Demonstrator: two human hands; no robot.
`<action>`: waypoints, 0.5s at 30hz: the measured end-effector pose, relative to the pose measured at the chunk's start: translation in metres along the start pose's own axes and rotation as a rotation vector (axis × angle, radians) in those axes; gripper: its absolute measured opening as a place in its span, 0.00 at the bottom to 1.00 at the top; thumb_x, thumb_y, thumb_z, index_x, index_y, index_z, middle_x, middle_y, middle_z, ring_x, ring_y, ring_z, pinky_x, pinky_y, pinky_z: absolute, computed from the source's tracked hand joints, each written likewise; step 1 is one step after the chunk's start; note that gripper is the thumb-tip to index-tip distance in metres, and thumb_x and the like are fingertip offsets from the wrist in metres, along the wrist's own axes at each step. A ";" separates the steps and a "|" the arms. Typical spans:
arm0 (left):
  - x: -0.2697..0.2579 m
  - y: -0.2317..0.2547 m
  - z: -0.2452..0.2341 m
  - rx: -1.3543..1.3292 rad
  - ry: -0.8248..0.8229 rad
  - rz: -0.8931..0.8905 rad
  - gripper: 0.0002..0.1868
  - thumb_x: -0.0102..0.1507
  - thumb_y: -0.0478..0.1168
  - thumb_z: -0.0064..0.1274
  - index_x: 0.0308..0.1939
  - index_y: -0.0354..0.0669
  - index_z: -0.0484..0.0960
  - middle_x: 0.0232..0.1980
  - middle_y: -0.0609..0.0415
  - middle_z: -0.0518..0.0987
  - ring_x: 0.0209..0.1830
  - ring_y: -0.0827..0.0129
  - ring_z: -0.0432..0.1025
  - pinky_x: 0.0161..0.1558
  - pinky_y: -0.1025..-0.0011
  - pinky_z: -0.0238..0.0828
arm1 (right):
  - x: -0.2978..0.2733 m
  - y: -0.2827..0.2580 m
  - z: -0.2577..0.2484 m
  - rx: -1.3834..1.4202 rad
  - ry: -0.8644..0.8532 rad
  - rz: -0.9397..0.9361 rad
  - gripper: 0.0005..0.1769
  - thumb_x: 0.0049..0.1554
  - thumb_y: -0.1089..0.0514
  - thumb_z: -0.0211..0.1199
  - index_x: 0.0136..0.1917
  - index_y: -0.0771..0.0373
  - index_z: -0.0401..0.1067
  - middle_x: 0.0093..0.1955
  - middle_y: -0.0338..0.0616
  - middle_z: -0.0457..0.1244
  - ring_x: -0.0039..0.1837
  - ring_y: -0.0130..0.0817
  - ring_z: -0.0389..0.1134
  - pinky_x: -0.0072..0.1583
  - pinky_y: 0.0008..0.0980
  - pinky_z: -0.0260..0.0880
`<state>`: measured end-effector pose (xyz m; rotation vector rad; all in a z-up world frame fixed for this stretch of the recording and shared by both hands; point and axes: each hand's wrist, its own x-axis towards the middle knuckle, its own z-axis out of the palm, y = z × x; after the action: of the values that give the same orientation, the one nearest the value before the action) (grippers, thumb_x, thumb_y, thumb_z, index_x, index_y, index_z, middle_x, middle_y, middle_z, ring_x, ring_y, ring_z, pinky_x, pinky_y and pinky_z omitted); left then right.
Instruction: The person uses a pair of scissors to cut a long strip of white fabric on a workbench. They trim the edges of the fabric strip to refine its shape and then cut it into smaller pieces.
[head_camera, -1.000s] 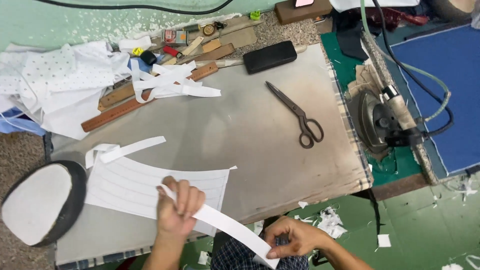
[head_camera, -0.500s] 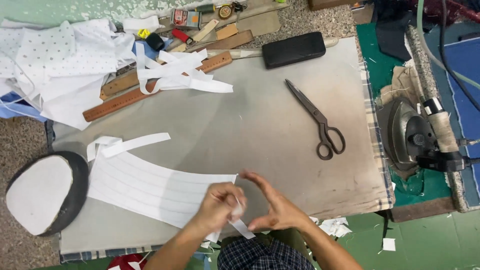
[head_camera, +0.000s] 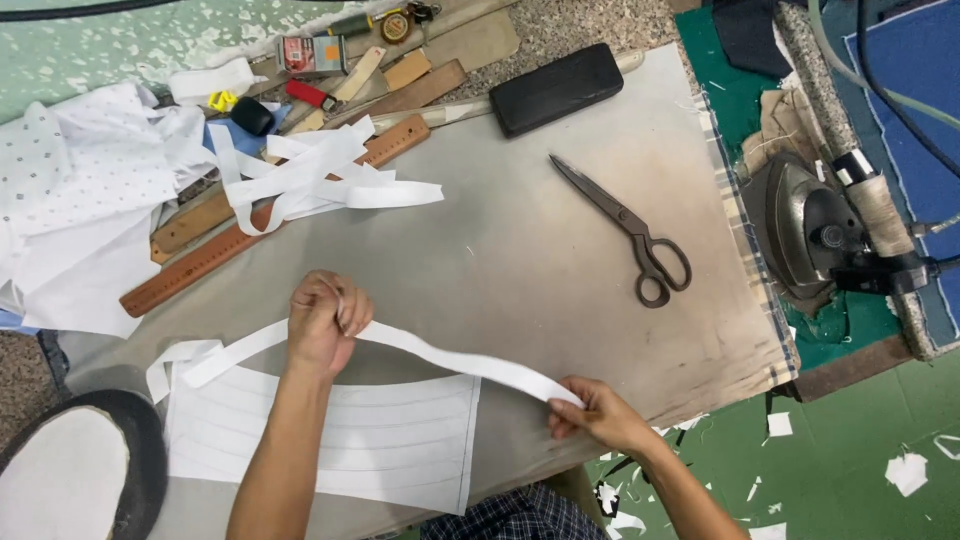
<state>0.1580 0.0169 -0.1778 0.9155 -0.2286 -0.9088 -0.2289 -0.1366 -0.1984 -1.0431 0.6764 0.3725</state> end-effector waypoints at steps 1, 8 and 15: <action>0.001 -0.012 -0.009 0.222 0.020 -0.030 0.12 0.71 0.34 0.46 0.32 0.50 0.78 0.22 0.54 0.66 0.14 0.71 0.54 0.19 0.73 0.47 | 0.002 0.003 0.002 -0.102 0.202 0.127 0.15 0.61 0.55 0.62 0.59 0.64 0.72 0.40 0.47 0.73 0.38 0.34 0.76 0.44 0.31 0.80; -0.009 -0.053 0.093 1.035 -0.568 -0.165 0.04 0.63 0.39 0.62 0.35 0.44 0.90 0.33 0.62 0.88 0.30 0.80 0.74 0.33 0.78 0.65 | -0.025 0.003 -0.014 -0.838 0.601 0.203 0.21 0.59 0.38 0.59 0.59 0.50 0.71 0.48 0.38 0.76 0.43 0.42 0.77 0.45 0.45 0.73; -0.047 -0.168 0.105 1.445 -0.813 0.266 0.14 0.62 0.57 0.60 0.41 0.56 0.90 0.29 0.62 0.72 0.34 0.62 0.71 0.38 0.63 0.65 | -0.031 0.034 -0.074 -1.096 0.885 -0.254 0.16 0.61 0.47 0.61 0.58 0.56 0.71 0.47 0.40 0.72 0.37 0.38 0.73 0.37 0.47 0.72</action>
<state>-0.0238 -0.0554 -0.2327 1.6920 -1.8274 -0.7387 -0.2967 -0.1846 -0.2244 -2.3790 1.1360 -0.0015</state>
